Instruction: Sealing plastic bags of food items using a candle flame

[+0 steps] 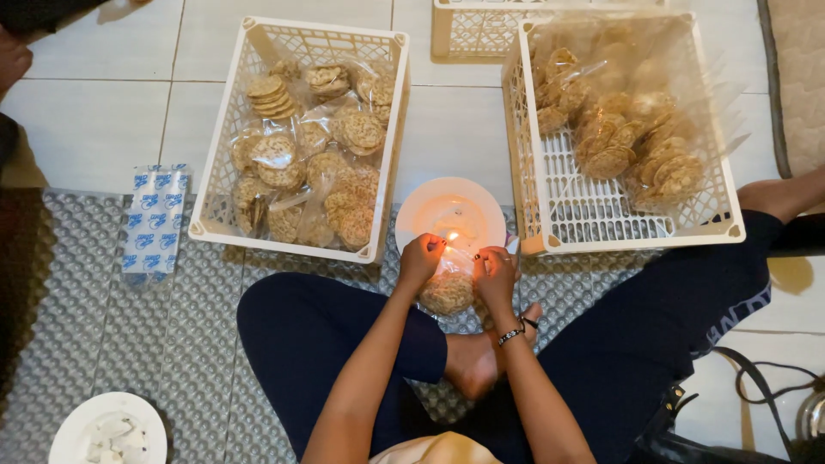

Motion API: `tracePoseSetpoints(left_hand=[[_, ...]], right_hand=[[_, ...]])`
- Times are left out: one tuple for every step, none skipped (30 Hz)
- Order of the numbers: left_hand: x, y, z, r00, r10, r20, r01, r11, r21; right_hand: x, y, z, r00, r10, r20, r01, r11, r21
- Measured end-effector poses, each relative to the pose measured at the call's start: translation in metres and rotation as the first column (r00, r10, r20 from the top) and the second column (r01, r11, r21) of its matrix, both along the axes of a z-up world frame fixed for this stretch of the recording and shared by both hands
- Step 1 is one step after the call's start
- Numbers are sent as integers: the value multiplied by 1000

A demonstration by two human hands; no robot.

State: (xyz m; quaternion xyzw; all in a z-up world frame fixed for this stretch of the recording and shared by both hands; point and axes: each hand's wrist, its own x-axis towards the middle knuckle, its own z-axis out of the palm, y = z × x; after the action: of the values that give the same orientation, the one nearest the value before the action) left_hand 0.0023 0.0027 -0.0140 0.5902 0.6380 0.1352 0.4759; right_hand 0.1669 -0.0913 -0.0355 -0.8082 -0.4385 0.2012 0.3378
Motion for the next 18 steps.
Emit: tracePoseSetpoints(left_hand=[[0, -1, -2, 1000, 1, 0, -1, 1000, -3], [1, 0, -4, 1000, -3, 2, 3, 1000, 20], [1, 0, -5, 1000, -7, 4, 7, 999, 42], [2, -2, -1, 1000, -8, 4, 8, 999, 42], [2, -3, 4, 1000, -14, 6, 14, 998, 57], [2, -4, 8, 1000, -20, 8, 19, 997, 75], [2, -1, 2, 1000, -20, 8, 19, 997, 76], [2, -1, -6, 1000, -10, 16, 9, 997, 71], [2, 0, -13, 1000, -1, 25, -1, 998, 66], [2, 0, -12, 1000, -2, 24, 0, 998, 66], [1, 0, -11, 1000, 3, 26, -4, 999, 53], [1, 0, -10, 1000, 9, 29, -10, 999, 40], [1, -2, -3, 1000, 8, 29, -9, 999, 41], [1, -3, 4, 999, 16, 33, -17, 999, 42], [0, -5, 11, 999, 23, 38, -25, 999, 42], [0, -5, 11, 999, 24, 38, -25, 999, 43], [0, -5, 11, 999, 30, 34, -31, 999, 40], [0, -4, 11, 999, 34, 30, -36, 999, 37]], right_hand=[[0, -2, -3, 1000, 1, 0, -1, 1000, -3], [0, -2, -7, 1000, 2, 1, -2, 1000, -7], [0, -3, -10, 1000, 3, 2, -3, 1000, -10], [2, -3, -15, 1000, 2, 3, -2, 1000, -11], [3, -4, -19, 1000, 6, 2, -6, 1000, -2], [4, -2, -24, 1000, 11, 1, -11, 1000, 8], [3, -1, -17, 1000, 11, 1, -11, 1000, 9], [1, -2, -11, 1000, 7, -10, -7, 1000, 13], [-1, -3, -5, 1000, 3, -20, -3, 1000, 16], [-3, -2, 0, 1000, 2, -20, -2, 1000, 16], [-5, -2, 4, 1000, -7, -31, 7, 1000, 7], [-7, -1, 8, 999, -15, -41, 15, 1000, -2], [-4, 0, 0, 999, -15, -40, 15, 1000, -2], [-2, 2, -7, 999, -13, -38, 13, 1000, -15], [0, 3, -15, 999, -11, -36, 10, 1000, -28], [-2, 4, -9, 999, -11, -36, 10, 1000, -28], [-3, 4, -3, 1000, -12, -27, 11, 999, -33], [-5, 5, 2, 1000, -14, -17, 13, 999, -39]])
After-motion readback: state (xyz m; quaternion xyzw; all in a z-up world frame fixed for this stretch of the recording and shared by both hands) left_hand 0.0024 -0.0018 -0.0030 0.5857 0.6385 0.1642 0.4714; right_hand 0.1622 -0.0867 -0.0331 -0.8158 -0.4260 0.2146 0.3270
